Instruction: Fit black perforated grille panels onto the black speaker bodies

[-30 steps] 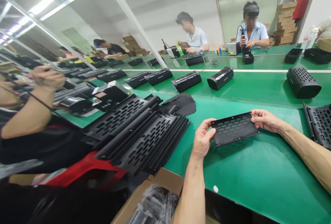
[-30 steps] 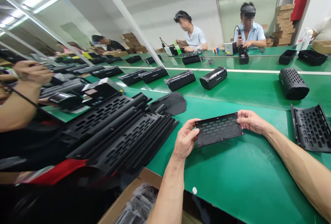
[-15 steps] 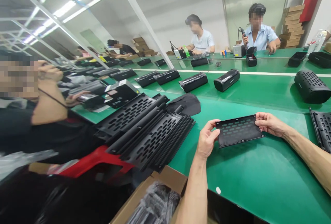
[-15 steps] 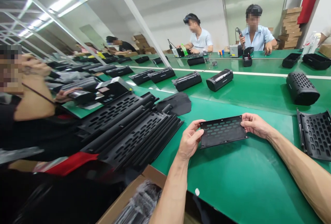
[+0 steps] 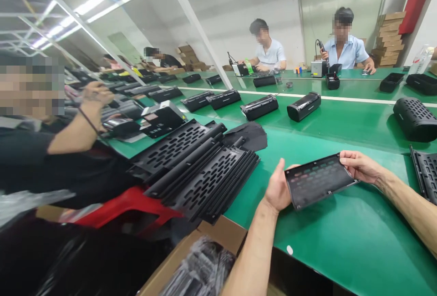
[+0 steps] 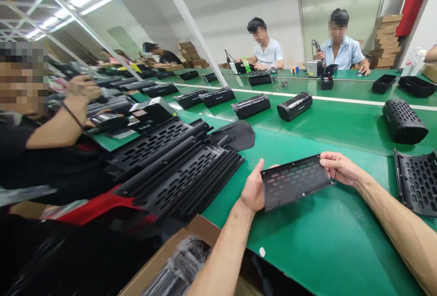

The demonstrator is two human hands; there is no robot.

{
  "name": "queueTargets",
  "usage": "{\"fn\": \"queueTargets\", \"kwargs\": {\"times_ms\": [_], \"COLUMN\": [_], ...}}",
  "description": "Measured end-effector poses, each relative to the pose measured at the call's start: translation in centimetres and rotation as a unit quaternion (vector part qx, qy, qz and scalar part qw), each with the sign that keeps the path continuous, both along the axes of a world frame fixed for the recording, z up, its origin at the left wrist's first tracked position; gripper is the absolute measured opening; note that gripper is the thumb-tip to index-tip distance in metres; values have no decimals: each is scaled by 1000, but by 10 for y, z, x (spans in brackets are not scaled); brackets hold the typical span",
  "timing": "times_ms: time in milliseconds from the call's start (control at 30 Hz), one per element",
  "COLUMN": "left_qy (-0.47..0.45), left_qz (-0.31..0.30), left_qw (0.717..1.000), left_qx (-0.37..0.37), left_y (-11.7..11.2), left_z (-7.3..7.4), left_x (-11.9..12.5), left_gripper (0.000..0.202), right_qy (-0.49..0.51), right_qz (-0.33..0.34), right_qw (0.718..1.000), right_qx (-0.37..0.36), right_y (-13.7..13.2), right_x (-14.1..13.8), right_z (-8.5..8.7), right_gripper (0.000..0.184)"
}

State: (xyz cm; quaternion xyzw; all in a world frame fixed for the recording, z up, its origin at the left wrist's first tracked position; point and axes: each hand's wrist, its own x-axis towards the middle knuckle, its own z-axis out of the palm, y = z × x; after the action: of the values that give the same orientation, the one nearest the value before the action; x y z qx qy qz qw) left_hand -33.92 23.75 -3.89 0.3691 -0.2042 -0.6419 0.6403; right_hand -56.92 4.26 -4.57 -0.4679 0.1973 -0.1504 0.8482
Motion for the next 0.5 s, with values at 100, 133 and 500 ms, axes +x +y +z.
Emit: {"fn": "queueTargets", "kwargs": {"times_ms": [100,133,500], "left_qy": [60,76,93], "left_qz": [-234,-297,3], "left_qw": [969,951,989], "left_qx": [39,40,-117], "left_y": [-3,-4,9], "left_z": [-1,0,7], "left_x": [-13,-16,-10], "left_gripper": [81,89,96], "right_qy": [16,20,210], "right_qz": [34,46,-191], "right_qw": [999,999,956], "right_qx": [1,-3,-73], "right_y": [7,9,-76], "right_x": [1,4,153], "right_z": [10,14,48], "right_gripper": [37,37,60]}}
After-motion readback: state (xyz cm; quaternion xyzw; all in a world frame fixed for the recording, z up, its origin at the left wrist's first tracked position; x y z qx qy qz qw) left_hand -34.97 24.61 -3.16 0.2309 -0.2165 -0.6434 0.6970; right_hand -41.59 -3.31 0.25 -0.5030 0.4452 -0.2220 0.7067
